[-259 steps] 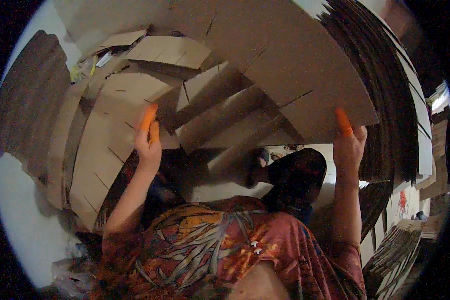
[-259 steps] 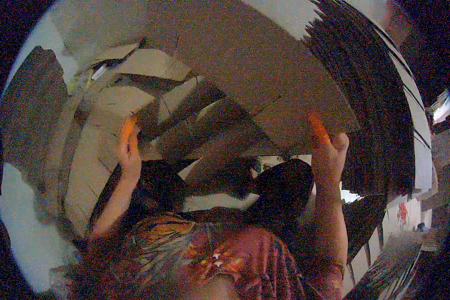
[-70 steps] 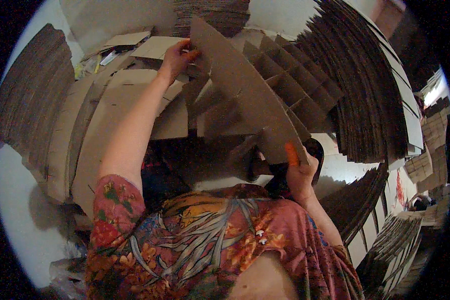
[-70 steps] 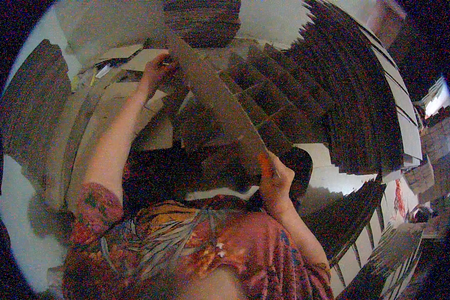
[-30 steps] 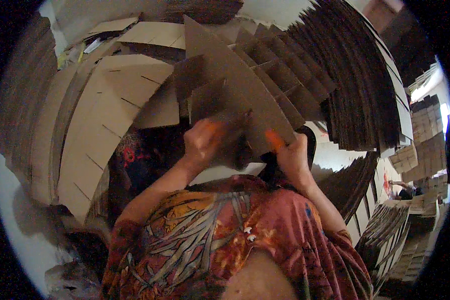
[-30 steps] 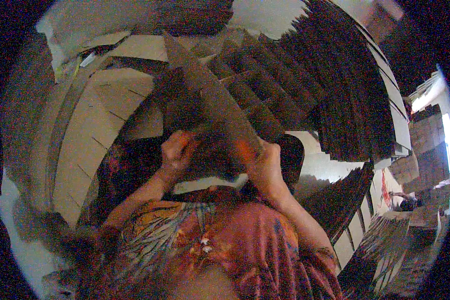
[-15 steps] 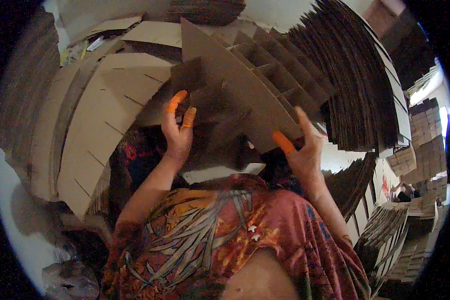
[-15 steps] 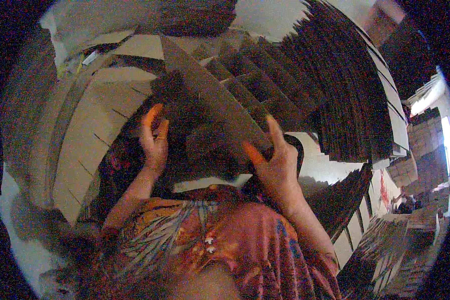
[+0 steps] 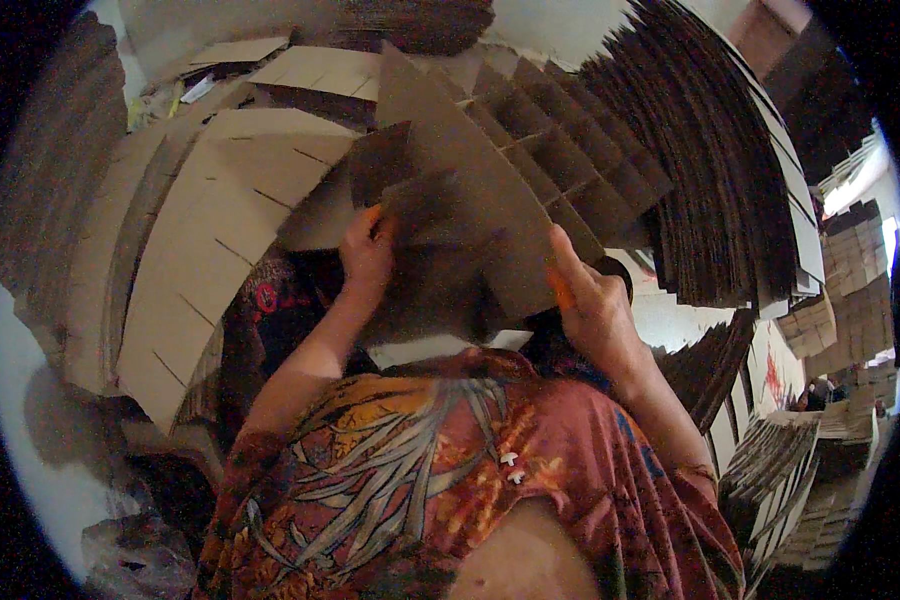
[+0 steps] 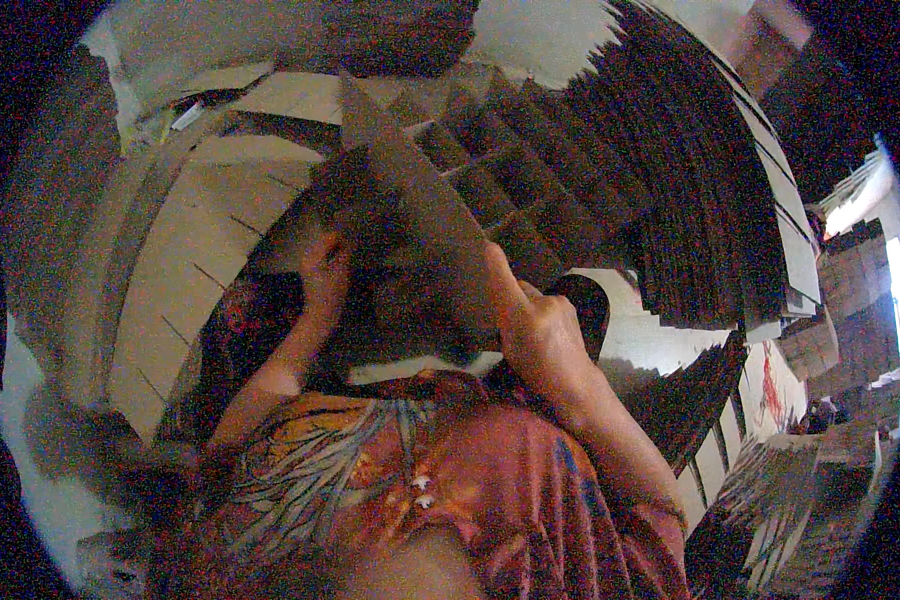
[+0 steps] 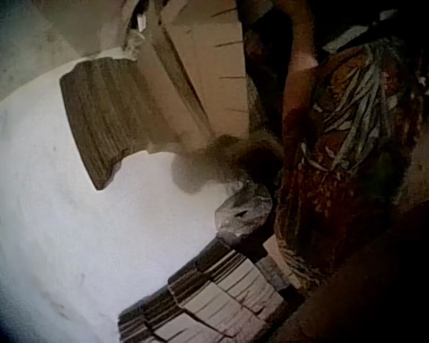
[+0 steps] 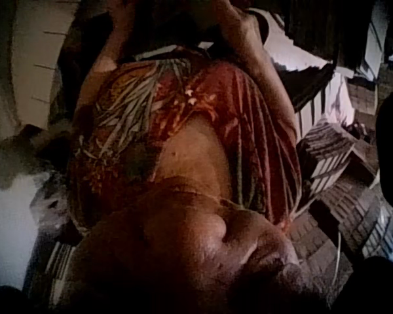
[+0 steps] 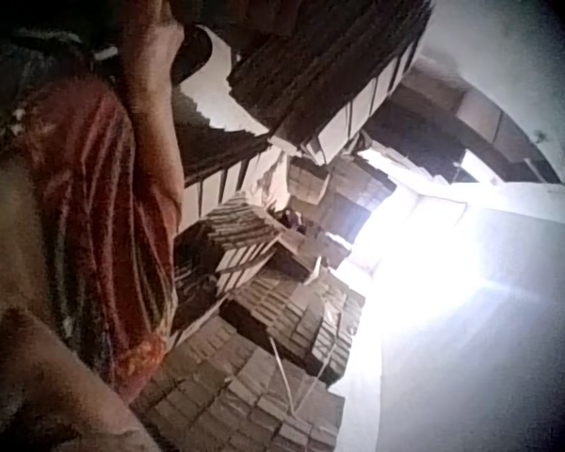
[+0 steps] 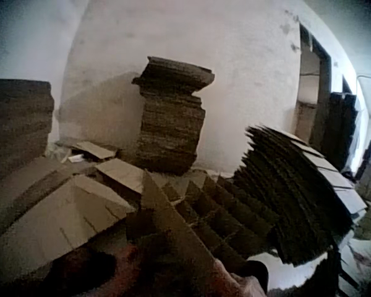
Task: The person sits on the floor and uses an orange utility knife to cut large cardboard sheets into smaller rectangular pieces. The person repeatedly cuts along pre-scored lines, separates the pieces, and stacks them on the right side of the workspace.
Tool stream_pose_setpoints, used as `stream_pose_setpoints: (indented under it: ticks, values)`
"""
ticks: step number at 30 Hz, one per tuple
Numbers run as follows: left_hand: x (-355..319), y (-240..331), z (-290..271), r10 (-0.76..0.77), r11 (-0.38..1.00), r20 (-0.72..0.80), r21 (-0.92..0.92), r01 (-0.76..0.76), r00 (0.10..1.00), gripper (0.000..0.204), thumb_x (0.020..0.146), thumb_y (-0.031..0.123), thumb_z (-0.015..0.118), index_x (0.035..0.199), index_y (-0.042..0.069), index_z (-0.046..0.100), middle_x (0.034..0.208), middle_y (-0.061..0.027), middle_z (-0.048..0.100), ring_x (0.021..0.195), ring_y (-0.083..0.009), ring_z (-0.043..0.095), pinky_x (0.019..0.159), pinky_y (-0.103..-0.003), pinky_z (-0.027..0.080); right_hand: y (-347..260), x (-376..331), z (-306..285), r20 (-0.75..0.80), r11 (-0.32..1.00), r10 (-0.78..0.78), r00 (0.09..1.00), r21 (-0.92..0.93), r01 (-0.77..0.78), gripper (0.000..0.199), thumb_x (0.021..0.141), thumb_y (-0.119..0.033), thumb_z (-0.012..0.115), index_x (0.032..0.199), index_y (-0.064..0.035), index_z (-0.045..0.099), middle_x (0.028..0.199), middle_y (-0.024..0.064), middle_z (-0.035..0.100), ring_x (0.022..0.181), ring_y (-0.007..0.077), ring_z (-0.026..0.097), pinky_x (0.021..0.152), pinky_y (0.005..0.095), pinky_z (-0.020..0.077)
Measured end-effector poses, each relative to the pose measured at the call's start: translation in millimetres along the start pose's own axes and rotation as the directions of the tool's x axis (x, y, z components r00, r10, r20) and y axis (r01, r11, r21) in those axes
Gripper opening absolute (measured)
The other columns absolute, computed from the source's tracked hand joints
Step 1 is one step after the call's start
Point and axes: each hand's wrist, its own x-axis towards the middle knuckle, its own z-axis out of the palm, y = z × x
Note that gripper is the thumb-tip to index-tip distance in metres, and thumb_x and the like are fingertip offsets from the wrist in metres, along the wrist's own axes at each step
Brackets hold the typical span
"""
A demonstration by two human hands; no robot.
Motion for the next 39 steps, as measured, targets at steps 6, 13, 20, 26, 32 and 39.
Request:
stream_pose_setpoints:
  ticks: [6, 13, 20, 26, 32, 39]
  values:
    - [5, 10, -7, 0.002, 0.999, 0.111, 0.05, -0.007, 0.994, 0.016, 0.078, 0.01, 0.06, 0.091, 0.0, 0.061, 0.08, -0.0148, 0.06, 0.073, -0.0272, 0.058, 0.067, -0.032, 0.045, 11, -7, -2, 0.064, 0.998, 0.028, 0.998, -0.055, -0.024, 0.054, 0.079, -0.003, 0.057, 0.129, -0.0027, 0.036, 0.08, 0.0238, 0.059, 0.069, 0.0383, 0.059, 0.06, 0.0348, 0.0476]
    - [15, 4, -6, -0.077, 0.961, -0.13, -0.274, 0.039, 0.989, 0.03, 0.083, 0.014, 0.058, 0.108, -0.001, 0.053, 0.101, -0.0126, 0.057, 0.094, -0.023, 0.053, 0.083, -0.03, 0.041, 7, 4, -18, 0.03, 0.999, 0.014, 0.999, -0.041, -0.013, 0.053, 0.077, -0.009, 0.064, 0.125, -0.0016, 0.042, 0.093, 0.0212, 0.06, 0.087, 0.0318, 0.06, 0.07, 0.0342, 0.0474]
    - [49, -36, 5, -0.102, 0.992, -0.158, -0.091, 0.089, 0.982, 0.047, 0.075, 0.017, 0.066, 0.116, 0.001, 0.049, 0.112, -0.0136, 0.053, 0.104, -0.0252, 0.049, 0.089, -0.034, 0.038, -8, 73, -18, -0.141, 0.987, -0.161, 0.977, -0.021, 0.159, 0.069, 0.075, -0.023, 0.067, 0.13, -0.0031, 0.032, 0.111, 0.0223, 0.051, 0.104, 0.0372, 0.048, 0.087, 0.0409, 0.0402]
    - [55, -40, 6, -0.199, 0.977, -0.027, -0.082, 0.197, 0.98, 0.04, 0.074, 0.016, 0.067, 0.109, 0.002, 0.055, 0.104, -0.0132, 0.057, 0.096, -0.0252, 0.054, 0.084, -0.033, 0.041, 10, 105, 18, 0.249, 0.996, -0.021, 0.968, -0.081, 0.043, 0.066, 0.079, -0.008, 0.057, 0.135, -0.0068, 0.023, 0.081, 0.0239, 0.059, 0.072, 0.0394, 0.057, 0.066, 0.0416, 0.0463]
    - [72, 14, -10, 0.187, 0.978, -0.055, -0.086, -0.191, 0.981, 0.038, 0.072, 0.014, 0.066, 0.108, 0.005, 0.057, 0.098, -0.0142, 0.06, 0.088, -0.0259, 0.057, 0.08, -0.033, 0.043, -13, 94, 2, 0.248, 0.994, -0.098, 0.964, -0.023, 0.107, 0.065, 0.076, -0.002, 0.054, 0.134, -0.0045, 0.025, 0.069, 0.0246, 0.056, 0.065, 0.0403, 0.056, 0.063, 0.0468, 0.0432]
    - [122, 12, -3, 0.14, 0.99, 0.537, -0.058, -0.129, 0.832, 0.048, 0.074, 0.007, 0.059, 0.121, 0.011, 0.048, 0.097, -0.0136, 0.061, 0.085, -0.0282, 0.059, 0.075, -0.034, 0.045, -6, 98, 1, 0.255, 0.982, -0.129, 0.958, -0.099, 0.158, 0.065, 0.075, -0.001, 0.054, 0.134, -0.0034, 0.026, 0.071, 0.0249, 0.057, 0.068, 0.0405, 0.056, 0.065, 0.0468, 0.0432]
